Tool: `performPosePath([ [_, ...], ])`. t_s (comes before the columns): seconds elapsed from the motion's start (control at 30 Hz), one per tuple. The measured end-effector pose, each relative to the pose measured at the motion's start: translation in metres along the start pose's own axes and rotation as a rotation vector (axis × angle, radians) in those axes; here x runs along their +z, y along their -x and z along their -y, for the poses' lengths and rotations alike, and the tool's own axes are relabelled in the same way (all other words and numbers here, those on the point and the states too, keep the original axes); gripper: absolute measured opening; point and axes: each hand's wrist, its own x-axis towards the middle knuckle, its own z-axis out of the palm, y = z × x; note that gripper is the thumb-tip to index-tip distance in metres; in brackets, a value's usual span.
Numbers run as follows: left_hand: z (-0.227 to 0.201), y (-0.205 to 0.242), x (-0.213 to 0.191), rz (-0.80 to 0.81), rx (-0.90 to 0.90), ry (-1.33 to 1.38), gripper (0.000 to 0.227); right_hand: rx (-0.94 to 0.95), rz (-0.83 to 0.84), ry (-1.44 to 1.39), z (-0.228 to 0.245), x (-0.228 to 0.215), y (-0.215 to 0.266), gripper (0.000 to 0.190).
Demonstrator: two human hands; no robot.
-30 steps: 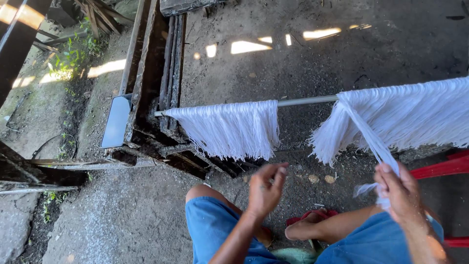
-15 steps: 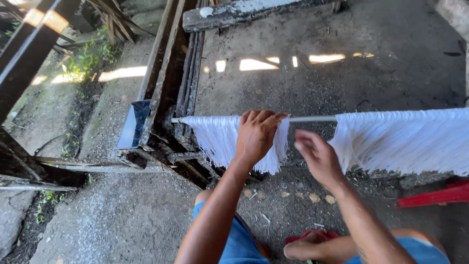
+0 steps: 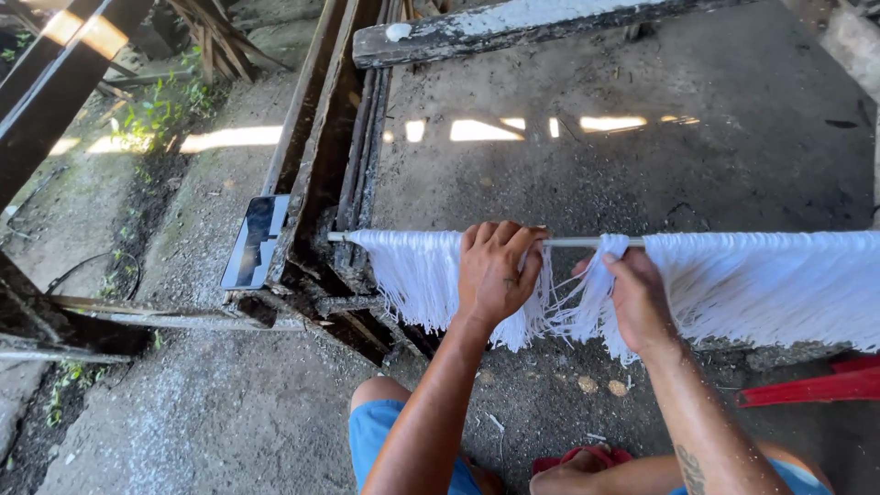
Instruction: Organizing and spreading bundles of white threads along a horizontal rod in a workshop setting.
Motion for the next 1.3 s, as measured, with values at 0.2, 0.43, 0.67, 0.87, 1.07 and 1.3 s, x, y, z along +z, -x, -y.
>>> performPosePath([
  [0.2,0.007,0.009,0.034,0.029,-0.025,-0.255,0.030,0.118,0.002,0.428,0.039,0.044,0.040,0.038],
  [0.43,-0.008,0.008,0.004,0.095,0.049,-0.206,0.036,0.293,0.221,0.482,-0.057,-0.027,0.105,0.054],
  [0.67,-0.024,0.015,0.012,0.051,0.064,-0.179,0.039,0.412,0.311,0.175,-0.061,-0.038,0.172,0.043],
  [0.87,-0.087,0.069,0.036,0.168,-0.326,0.471,0.048,0.422,0.370,-0.073,-0.054,-0.027,0.181,0.034],
  [1.07,-0.084,0.121,0.069,0.364,-0.892,1.122,0.023,0.293,0.373,0.143,-0.084,-0.062,0.175,0.031],
  [1.3,-0.100,0.112,0.025,0.463,-0.887,1.219,0.027,0.240,0.075,0.257,0.031,-0.012,0.124,0.039],
])
